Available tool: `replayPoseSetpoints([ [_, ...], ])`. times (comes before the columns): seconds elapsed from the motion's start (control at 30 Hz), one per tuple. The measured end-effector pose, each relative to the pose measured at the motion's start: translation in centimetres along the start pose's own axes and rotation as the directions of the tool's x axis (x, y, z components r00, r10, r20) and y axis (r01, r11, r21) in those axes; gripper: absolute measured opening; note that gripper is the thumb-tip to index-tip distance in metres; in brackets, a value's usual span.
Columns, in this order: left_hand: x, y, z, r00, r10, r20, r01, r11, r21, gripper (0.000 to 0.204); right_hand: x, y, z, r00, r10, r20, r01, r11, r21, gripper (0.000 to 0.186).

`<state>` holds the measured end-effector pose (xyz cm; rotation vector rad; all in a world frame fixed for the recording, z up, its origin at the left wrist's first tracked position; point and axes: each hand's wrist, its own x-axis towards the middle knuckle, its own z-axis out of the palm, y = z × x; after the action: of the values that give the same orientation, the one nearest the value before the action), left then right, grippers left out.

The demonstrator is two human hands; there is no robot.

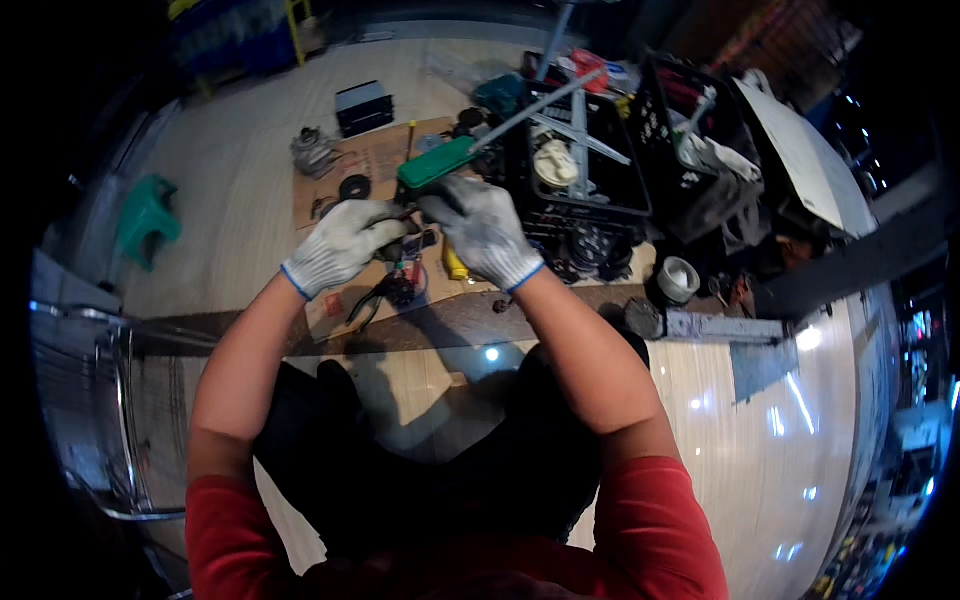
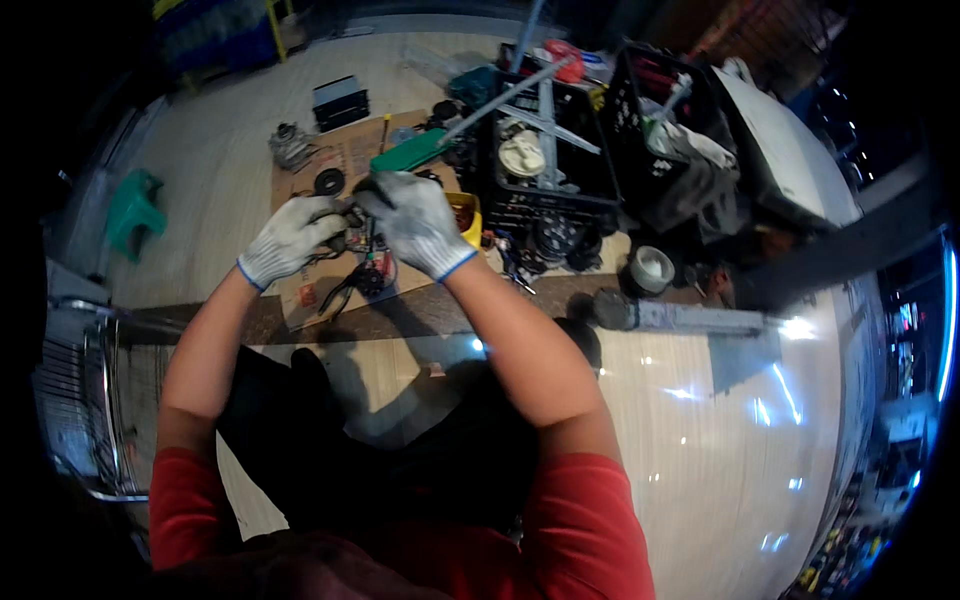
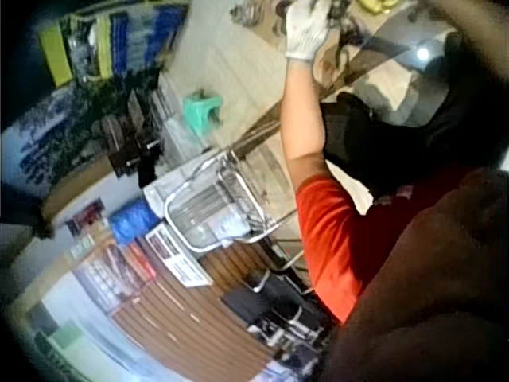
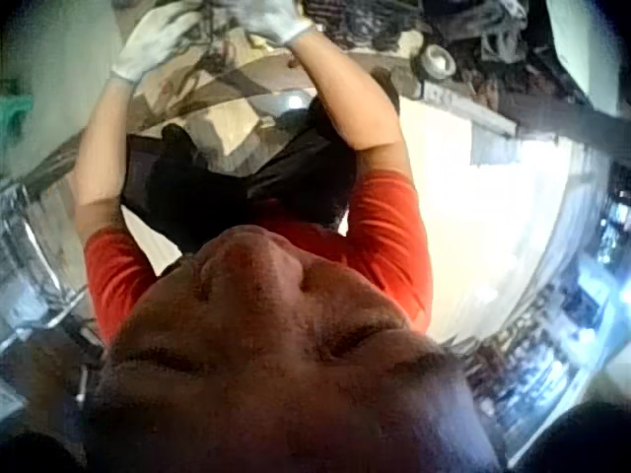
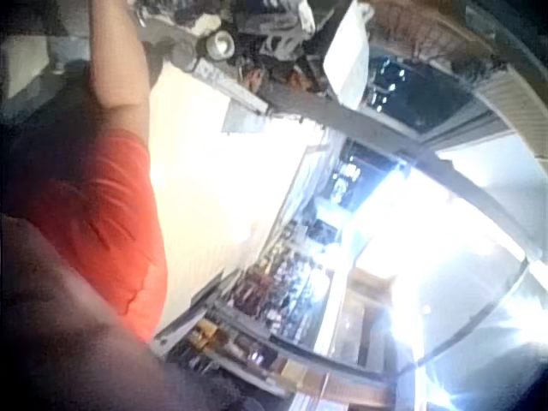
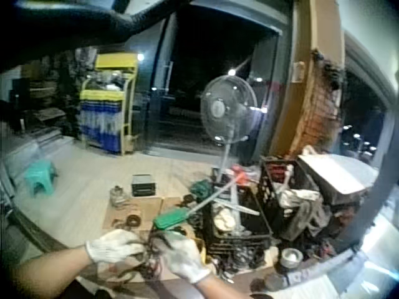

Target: The person works on a motor alternator component by hand, using a small pick-like tool to manipulate wires and components while holding the core assembly.

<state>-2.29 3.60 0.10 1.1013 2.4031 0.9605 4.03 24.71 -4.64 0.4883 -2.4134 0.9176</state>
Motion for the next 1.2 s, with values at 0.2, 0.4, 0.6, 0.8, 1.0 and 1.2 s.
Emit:
replayPoseSetpoints([
  [0.2,-1.0,-0.9,0.7,0.968,0.160,-0.192,-0.130,0.979,0.156,0.028,0.8,-3.1,-2.3,0.982,0.184,0.040,-0.187,0.978,0.096,0.022],
  [0.4,-0.2,-1.2,1.5,0.894,0.340,-0.292,-0.186,0.874,0.448,0.023,0.7,-3.5,-2.5,0.919,0.384,0.086,-0.393,0.886,0.246,0.026],
  [0.6,-0.2,-0.6,2.1,0.898,0.324,-0.299,-0.070,0.775,0.628,0.022,0.6,-2.7,-1.6,0.903,0.427,0.055,-0.423,0.856,0.299,0.031],
  [0.8,-0.2,-1.0,1.5,0.898,0.236,-0.371,0.007,0.836,0.548,0.024,0.8,-3.5,-2.6,0.916,0.382,0.123,-0.400,0.893,0.205,0.047],
  [1.0,-0.4,-0.6,1.7,0.903,0.263,-0.339,-0.015,0.809,0.587,0.022,0.7,-2.9,-2.7,0.921,0.379,0.086,-0.388,0.908,0.161,0.047],
  [1.2,-0.5,-0.1,1.9,0.891,0.331,-0.310,-0.027,0.720,0.693,0.017,0.7,-2.8,-2.7,0.913,0.400,0.085,-0.409,0.893,0.189,0.037],
])
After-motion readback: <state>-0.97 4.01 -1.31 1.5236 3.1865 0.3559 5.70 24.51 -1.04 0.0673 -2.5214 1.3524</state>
